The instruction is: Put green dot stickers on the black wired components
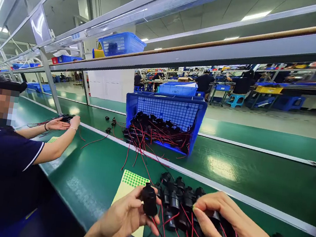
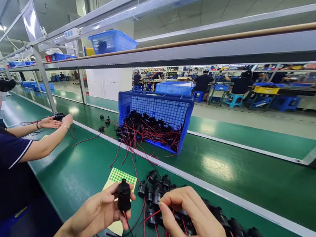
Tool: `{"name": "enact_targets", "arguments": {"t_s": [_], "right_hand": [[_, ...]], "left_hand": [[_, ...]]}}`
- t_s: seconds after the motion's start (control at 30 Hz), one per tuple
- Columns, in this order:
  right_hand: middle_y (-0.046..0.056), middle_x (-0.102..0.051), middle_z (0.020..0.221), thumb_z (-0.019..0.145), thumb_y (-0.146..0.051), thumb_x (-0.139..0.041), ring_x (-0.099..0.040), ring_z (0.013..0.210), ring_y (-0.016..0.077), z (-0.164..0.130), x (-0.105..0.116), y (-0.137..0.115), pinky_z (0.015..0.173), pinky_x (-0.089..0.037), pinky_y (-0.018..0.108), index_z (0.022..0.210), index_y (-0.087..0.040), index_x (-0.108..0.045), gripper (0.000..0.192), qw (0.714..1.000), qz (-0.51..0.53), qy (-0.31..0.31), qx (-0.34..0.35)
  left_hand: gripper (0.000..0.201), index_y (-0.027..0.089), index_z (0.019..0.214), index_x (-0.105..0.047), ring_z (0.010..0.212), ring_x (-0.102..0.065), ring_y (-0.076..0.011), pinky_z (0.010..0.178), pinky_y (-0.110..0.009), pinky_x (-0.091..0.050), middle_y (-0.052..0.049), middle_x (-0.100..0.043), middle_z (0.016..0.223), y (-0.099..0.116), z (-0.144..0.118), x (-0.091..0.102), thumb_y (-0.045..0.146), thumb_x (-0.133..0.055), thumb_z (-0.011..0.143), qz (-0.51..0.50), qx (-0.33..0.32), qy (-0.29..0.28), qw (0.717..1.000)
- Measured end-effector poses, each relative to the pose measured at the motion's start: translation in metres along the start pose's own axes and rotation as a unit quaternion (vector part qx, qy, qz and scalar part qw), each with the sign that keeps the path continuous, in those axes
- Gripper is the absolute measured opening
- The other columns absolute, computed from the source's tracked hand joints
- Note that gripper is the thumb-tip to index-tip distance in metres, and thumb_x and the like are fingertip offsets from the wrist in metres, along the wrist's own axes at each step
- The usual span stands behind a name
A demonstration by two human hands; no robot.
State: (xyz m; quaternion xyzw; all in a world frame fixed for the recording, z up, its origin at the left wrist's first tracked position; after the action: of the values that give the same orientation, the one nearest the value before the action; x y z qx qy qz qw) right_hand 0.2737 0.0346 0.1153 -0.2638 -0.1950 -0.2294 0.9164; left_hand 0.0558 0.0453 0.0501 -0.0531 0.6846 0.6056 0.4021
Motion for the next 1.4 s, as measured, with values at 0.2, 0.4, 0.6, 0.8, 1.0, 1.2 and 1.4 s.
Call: {"name": "enact_targets", "arguments": {"t_s": [0.2, 0.4, 0.6, 0.8, 1.0, 1.2, 1.4], "right_hand": [[-0.004, -0.063, 0.068, 0.096, -0.025, -0.060, -0.064, 0.058, 0.0111, 0.001, -0.005, 0.000, 0.056, -0.055, 0.016, 0.079, -0.026, -0.062, 0.018, 0.994, 0.063, -0.042, -0.076], [-0.003, -0.061, 0.065, 0.093, -0.032, -0.060, -0.061, 0.057, 0.0117, -0.005, -0.014, -0.001, 0.051, -0.050, 0.016, 0.070, -0.024, -0.062, 0.024, 0.966, 0.152, -0.116, -0.174], [-0.001, -0.063, 0.078, 0.097, -0.029, -0.053, -0.062, 0.073, 0.0142, -0.024, -0.029, -0.008, 0.068, -0.051, 0.022, 0.076, -0.023, -0.061, 0.023, 0.929, 0.170, -0.227, -0.237], [-0.001, -0.064, 0.079, 0.097, -0.026, -0.051, -0.062, 0.075, 0.0146, -0.027, -0.034, -0.012, 0.069, -0.049, 0.024, 0.077, -0.024, -0.059, 0.022, 0.934, 0.156, -0.220, -0.235], [-0.002, -0.066, 0.079, 0.097, -0.023, -0.052, -0.064, 0.074, 0.0141, -0.028, -0.033, -0.012, 0.068, -0.050, 0.023, 0.078, -0.024, -0.060, 0.020, 0.943, 0.144, -0.210, -0.213], [-0.003, -0.064, 0.077, 0.095, -0.021, -0.054, -0.063, 0.071, 0.0130, -0.029, -0.036, -0.012, 0.065, -0.050, 0.022, 0.077, -0.024, -0.059, 0.019, 0.952, 0.124, -0.192, -0.205], [-0.005, -0.061, 0.075, 0.094, -0.016, -0.054, -0.062, 0.068, 0.0110, -0.029, -0.035, -0.021, 0.063, -0.049, 0.020, 0.077, -0.024, -0.057, 0.019, 0.971, 0.098, -0.148, -0.158]], "left_hand": [[0.047, 0.025, 0.118, -0.054, 0.104, -0.069, -0.0256, 0.095, -0.039, -0.049, -0.010, -0.071, 0.116, -0.005, -0.014, -0.008, 0.049, -0.078, 0.085, 0.221, -0.046, 0.031, 0.974], [0.038, 0.024, 0.113, -0.074, 0.103, -0.068, -0.0271, 0.093, -0.032, -0.049, -0.008, -0.074, 0.110, -0.013, -0.020, -0.011, 0.043, -0.081, 0.081, 0.413, -0.122, 0.128, 0.893], [0.033, 0.025, 0.112, -0.072, 0.094, -0.069, -0.0208, 0.086, -0.027, -0.052, -0.003, -0.076, 0.103, -0.024, -0.017, -0.017, 0.027, -0.079, 0.080, 0.454, -0.185, 0.106, 0.865], [0.033, 0.028, 0.112, -0.069, 0.089, -0.067, -0.0156, 0.083, -0.023, -0.051, 0.001, -0.074, 0.100, -0.029, -0.017, -0.020, 0.022, -0.078, 0.081, 0.455, -0.201, 0.118, 0.860], [0.031, 0.028, 0.113, -0.069, 0.088, -0.067, -0.0156, 0.083, -0.023, -0.052, 0.001, -0.074, 0.100, -0.030, -0.016, -0.021, 0.026, -0.077, 0.083, 0.463, -0.222, 0.124, 0.849], [0.034, 0.029, 0.115, -0.067, 0.092, -0.068, -0.0161, 0.083, -0.023, -0.053, 0.001, -0.074, 0.103, -0.031, -0.017, -0.022, 0.021, -0.075, 0.083, 0.475, -0.251, 0.126, 0.834], [0.039, 0.031, 0.117, -0.065, 0.093, -0.070, -0.0158, 0.083, -0.023, -0.054, 0.002, -0.075, 0.104, -0.031, -0.018, -0.022, 0.014, -0.071, 0.083, 0.484, -0.273, 0.131, 0.821]]}}
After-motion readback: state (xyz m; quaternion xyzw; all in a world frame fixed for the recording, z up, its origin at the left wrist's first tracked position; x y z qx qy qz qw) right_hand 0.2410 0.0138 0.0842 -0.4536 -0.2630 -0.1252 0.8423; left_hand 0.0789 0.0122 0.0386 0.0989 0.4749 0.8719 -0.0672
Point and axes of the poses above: each hand's wrist, its own z-axis towards the middle knuckle, its own x-axis out of the back of the hand, y = z × x, the point moved 3 cm from there along z, towards the middle knuckle
